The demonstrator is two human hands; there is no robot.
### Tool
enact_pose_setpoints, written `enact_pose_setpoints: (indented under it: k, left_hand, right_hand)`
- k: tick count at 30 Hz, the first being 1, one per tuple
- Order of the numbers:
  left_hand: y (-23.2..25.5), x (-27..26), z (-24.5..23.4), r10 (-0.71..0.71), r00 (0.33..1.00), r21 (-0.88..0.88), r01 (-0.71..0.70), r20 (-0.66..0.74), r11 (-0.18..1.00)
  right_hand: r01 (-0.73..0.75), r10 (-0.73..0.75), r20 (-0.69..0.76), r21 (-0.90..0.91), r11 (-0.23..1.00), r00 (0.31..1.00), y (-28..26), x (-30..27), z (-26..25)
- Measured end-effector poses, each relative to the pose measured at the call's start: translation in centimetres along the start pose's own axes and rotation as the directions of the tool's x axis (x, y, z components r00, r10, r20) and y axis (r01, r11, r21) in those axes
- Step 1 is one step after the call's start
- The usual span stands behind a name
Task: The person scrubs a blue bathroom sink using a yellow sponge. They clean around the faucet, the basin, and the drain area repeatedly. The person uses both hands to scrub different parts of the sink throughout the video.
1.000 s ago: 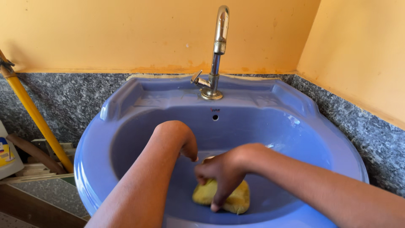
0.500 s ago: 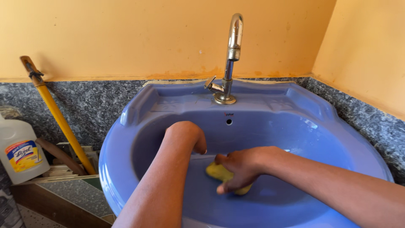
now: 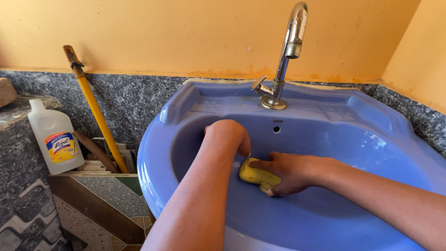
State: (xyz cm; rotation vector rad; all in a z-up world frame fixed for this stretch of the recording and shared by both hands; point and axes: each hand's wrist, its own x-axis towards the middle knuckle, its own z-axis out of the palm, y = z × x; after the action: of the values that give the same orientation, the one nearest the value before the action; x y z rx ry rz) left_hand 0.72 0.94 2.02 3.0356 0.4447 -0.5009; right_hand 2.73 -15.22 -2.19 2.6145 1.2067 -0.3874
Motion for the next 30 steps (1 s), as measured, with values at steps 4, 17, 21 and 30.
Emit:
enact_pose_setpoints:
  k: [4, 17, 21, 30]
  left_hand:
    - [0.2, 0.6, 0.2, 0.034, 0.998, 0.018, -0.035, 0.046, 0.999]
    - [-0.3, 0.8, -0.2, 0.214, 0.962, -0.02, -0.221, -0.166, 0.975]
    - [-0.5, 0.7, -0.2, 0.178, 0.921, -0.092, -0.222, -0.347, 0.971]
    - [-0.8, 1.7, -0.2, 0.085, 0.711, -0.233, -0.338, -0.698, 0.912]
  right_hand:
    - [0.339, -0.329, -0.086, 0.156, 0.928, 0.94, -1.6, 0.7, 1.0]
    - [-0.197, 0.179, -0.1, -0.217, 0.956, 0.979, 0.3, -0.7, -1.6]
    - [-0.248, 0.152, -0.434, -0.175, 0.953, 0.888, 2.0, -0.8, -2.4]
    - [-0.112, 0.038, -0.614, -0.083, 0.99, 0.789, 1.3, -0.9, -3.0]
